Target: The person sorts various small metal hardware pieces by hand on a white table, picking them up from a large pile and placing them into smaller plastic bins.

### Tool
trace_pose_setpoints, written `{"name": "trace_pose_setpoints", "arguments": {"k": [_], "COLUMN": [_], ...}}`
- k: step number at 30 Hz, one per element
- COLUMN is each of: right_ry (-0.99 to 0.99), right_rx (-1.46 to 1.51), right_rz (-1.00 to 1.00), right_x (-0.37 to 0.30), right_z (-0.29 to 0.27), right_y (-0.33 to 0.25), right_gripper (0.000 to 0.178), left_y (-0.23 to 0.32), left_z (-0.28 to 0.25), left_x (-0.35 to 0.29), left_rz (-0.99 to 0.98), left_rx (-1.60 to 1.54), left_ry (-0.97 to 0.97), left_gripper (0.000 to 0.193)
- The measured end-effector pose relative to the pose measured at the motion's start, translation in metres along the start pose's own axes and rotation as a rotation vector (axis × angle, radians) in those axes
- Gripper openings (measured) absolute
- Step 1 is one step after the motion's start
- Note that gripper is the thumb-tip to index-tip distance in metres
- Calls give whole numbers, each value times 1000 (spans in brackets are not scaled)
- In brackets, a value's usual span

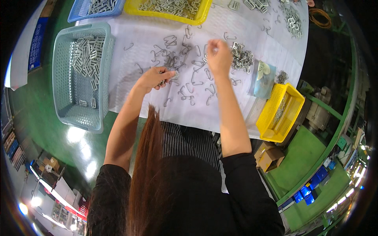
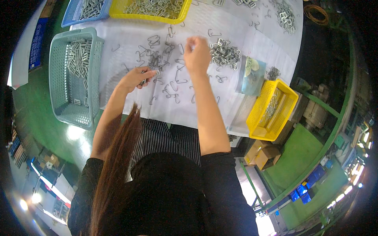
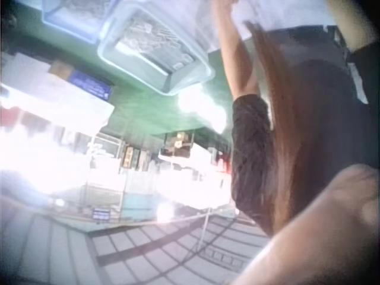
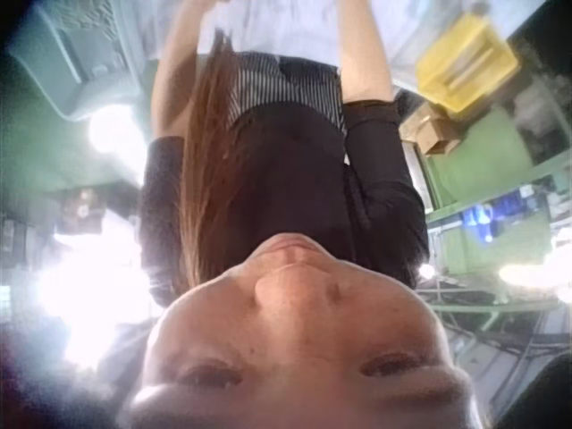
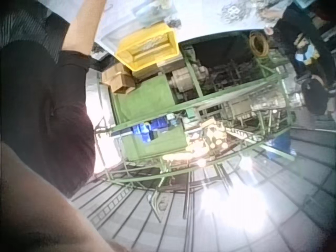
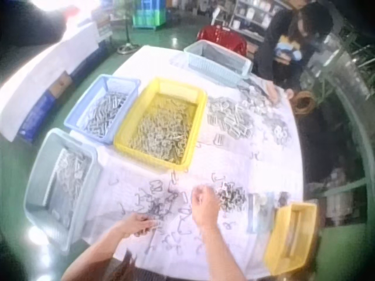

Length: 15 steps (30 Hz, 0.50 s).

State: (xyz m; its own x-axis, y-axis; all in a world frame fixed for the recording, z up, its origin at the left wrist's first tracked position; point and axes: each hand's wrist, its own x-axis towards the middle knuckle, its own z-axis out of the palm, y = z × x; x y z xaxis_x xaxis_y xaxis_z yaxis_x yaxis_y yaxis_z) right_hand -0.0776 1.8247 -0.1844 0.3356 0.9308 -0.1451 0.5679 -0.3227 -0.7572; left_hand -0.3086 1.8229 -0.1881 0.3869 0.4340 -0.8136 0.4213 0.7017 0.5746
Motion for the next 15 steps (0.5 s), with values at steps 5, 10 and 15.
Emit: {"name": "trace_pose_setpoints", "arguments": {"k": [5,10,15], "right_ry": [-123,-208,-36], "right_rx": [-232,-197,-363], "right_rz": [-330,-282,-60], "right_x": [-70,-110,-118], "right_z": [68,60,42], "right_y": [32,10,46], "right_gripper": [50,56,56], "left_y": [86,166,189], "left_z": [-21,-66,-19], "left_x": [-8,28,40], "left_rz": [357,629,1037], "left_rx": [-66,430,707], "left_ry": [162,625,818], "left_gripper": [29,22,36]}}
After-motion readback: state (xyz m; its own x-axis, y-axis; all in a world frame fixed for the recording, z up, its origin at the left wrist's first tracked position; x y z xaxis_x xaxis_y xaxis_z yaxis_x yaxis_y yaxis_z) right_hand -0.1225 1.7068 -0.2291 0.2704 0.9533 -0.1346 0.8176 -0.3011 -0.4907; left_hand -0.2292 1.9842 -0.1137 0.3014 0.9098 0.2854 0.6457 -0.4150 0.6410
